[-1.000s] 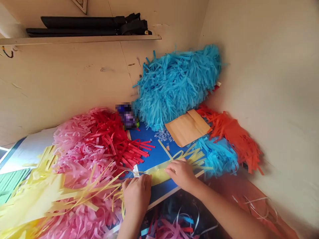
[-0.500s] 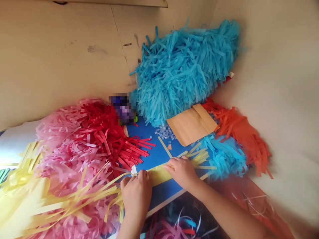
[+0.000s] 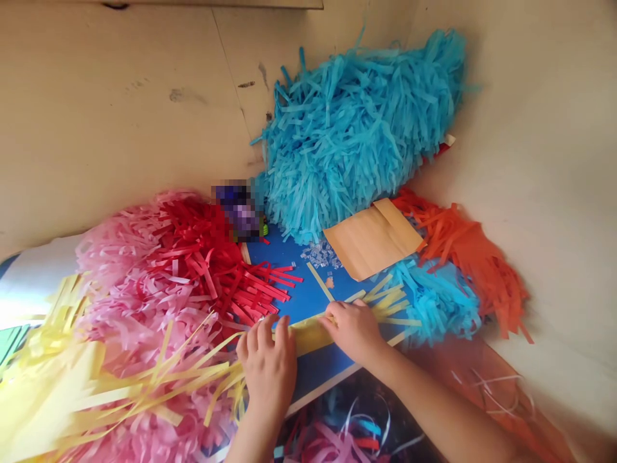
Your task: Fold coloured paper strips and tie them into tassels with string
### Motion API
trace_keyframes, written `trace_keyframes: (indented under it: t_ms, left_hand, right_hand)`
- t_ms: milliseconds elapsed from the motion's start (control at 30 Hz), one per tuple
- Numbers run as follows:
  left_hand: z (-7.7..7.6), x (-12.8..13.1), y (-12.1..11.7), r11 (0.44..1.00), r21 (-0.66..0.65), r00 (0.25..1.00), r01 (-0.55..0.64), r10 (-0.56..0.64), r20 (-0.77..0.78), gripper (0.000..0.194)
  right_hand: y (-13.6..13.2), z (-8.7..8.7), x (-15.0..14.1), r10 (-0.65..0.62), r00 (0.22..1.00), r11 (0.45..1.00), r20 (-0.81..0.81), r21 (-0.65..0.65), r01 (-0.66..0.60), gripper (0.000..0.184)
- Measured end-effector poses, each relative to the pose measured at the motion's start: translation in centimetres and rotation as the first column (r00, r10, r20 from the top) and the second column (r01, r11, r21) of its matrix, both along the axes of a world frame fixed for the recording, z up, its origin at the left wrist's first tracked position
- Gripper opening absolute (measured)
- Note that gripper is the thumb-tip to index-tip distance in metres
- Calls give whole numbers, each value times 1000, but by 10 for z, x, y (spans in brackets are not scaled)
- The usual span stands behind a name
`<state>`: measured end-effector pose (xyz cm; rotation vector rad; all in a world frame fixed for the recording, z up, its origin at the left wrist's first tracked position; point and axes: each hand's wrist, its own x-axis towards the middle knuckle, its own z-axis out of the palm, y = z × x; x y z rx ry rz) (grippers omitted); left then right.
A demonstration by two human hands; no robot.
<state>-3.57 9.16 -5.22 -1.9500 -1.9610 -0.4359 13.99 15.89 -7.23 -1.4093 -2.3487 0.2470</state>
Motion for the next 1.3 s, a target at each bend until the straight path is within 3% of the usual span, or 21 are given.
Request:
trace_keyframes:
  t_ms: [67,133,267,300,367,467,600,733,833,967,1033,1167,1300]
  left_hand:
    - [3,-1,0,976,-45,976,211,-213,-44,19]
    - [7,-4,-2,918,-146,923,369,-380,-53,21]
    - [12,-9,-10,887,-230,911,400,-413,-11,27]
    - [14,-10,-13,883,-252,913,397,-408,10,29]
    - [18,-11,-16,876,-295,923,380,-381,57,31]
    - [25,-9,-15,873,-332,934,358,-343,105,25]
    - [29,-5,-6,871,-335,933,360,-339,121,18]
    - [24,-1,-1,904,-296,951,309,-301,75,12]
    - [18,-1,1,926,-266,964,267,-262,54,21]
    - [14,-10,7,936,-242,966,255,-236,104,27]
    - [13,-18,10,929,-239,956,283,-252,153,28]
    - [10,-32,13,920,-214,933,328,-280,225,32]
    - [13,-41,14,927,-167,924,336,-291,248,32]
  right_hand:
    - [1,1,0,-9,1000,1000,15,-2,9,20]
    - [4,4,3,-28,999,1000,24,10,28,20]
    - [8,17,24,-147,989,985,1,95,146,25]
    - [6,22,30,-116,993,984,-19,135,118,25]
    - [0,29,39,111,994,975,-8,193,-108,21]
    - [-7,32,41,474,874,852,108,196,-486,7]
    - [2,22,33,533,835,793,139,262,-550,16]
    - [23,16,26,506,862,842,1,215,-495,15]
    - [30,23,22,465,884,871,-48,206,-447,17]
    - [9,44,13,397,913,900,-91,237,-367,11]
    - [-13,48,2,437,895,885,-93,219,-410,16]
    - [-49,31,-27,467,884,880,3,95,-465,25]
    - [-43,11,-28,349,932,933,96,57,-355,65]
